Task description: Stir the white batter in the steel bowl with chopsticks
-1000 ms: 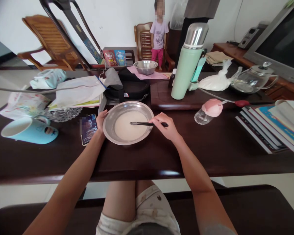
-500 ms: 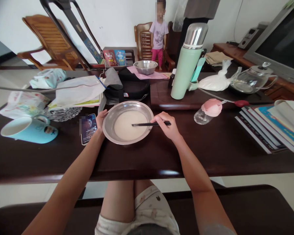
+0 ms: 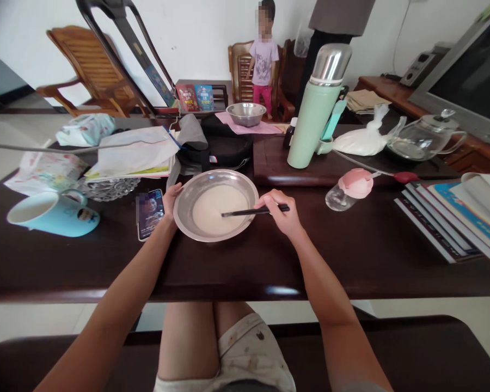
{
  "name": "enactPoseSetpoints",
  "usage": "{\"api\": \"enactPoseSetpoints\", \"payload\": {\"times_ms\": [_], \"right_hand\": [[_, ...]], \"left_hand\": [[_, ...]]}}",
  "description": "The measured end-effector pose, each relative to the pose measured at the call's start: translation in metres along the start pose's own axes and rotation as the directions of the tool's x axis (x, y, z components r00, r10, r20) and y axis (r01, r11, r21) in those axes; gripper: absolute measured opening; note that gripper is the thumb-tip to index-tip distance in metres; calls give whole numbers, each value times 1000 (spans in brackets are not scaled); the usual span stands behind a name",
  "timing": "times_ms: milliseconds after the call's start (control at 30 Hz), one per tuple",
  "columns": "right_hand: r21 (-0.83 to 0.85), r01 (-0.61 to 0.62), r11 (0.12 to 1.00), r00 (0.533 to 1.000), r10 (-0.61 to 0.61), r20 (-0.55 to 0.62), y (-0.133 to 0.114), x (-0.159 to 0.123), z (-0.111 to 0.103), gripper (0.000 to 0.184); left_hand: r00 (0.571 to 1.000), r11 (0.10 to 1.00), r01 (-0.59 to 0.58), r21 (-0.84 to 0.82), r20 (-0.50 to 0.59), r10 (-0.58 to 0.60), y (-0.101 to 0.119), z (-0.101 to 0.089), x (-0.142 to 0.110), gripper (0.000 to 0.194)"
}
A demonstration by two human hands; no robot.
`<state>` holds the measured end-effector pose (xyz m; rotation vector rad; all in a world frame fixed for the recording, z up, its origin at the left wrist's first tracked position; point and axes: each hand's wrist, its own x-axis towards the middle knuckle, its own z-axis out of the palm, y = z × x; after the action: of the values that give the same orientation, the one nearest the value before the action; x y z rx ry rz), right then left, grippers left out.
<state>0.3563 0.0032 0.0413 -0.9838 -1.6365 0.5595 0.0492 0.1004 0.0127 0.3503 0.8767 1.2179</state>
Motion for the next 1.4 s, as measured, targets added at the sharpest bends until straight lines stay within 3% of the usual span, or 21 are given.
{"api": "enactPoseSetpoints", "payload": {"times_ms": [133, 200, 400, 500, 667, 867, 967, 1067, 1167, 1267, 1400], "right_hand": [[-16, 82, 997, 978, -77, 194, -1, 1, 11, 38], [-46, 125, 991, 969, -112, 222, 0, 3, 13, 32], [-44, 46, 998, 998, -44, 39, -1, 3, -1, 43], [-1, 45, 999, 994, -44, 98, -4, 2, 0, 43], [-49, 158, 986, 965, -144, 217, -1, 2, 11, 27], [-25, 57, 998, 998, -56, 30, 1, 0, -2, 39], [6, 47, 999, 993, -48, 105, 1, 0, 2, 38], [-34, 124, 992, 971, -114, 210, 3, 2, 10, 26], [-80, 154, 985, 978, -140, 155, 5, 4, 10, 23], [-69, 82, 994, 996, -78, 49, 4, 3, 1, 33], [-7, 46, 999, 992, -45, 115, 0, 1, 1, 39]], "left_hand": [[1000, 1000, -3, -3, -21, 3, 0, 1, 0, 22], [1000, 1000, -7, 0, -18, 7, 1, 0, -1, 24], [999, 999, 32, -6, -22, -32, 3, -1, -3, 22], [998, 998, 49, -29, -39, -51, 3, 1, -4, 24], [999, 998, 39, -51, -27, -41, 1, 0, -4, 29], [995, 999, 33, -9, 94, -32, 0, -5, -1, 33], [994, 999, 33, -7, 103, -32, 0, -5, -1, 35], [997, 1000, 30, -2, 74, -30, 0, -3, -1, 35], [998, 999, 45, -5, 45, -45, 1, -2, -3, 34], [998, 998, 53, -14, 26, -53, 1, -1, -4, 34], [999, 999, 46, -1, 14, -46, 1, -2, 0, 32]]}}
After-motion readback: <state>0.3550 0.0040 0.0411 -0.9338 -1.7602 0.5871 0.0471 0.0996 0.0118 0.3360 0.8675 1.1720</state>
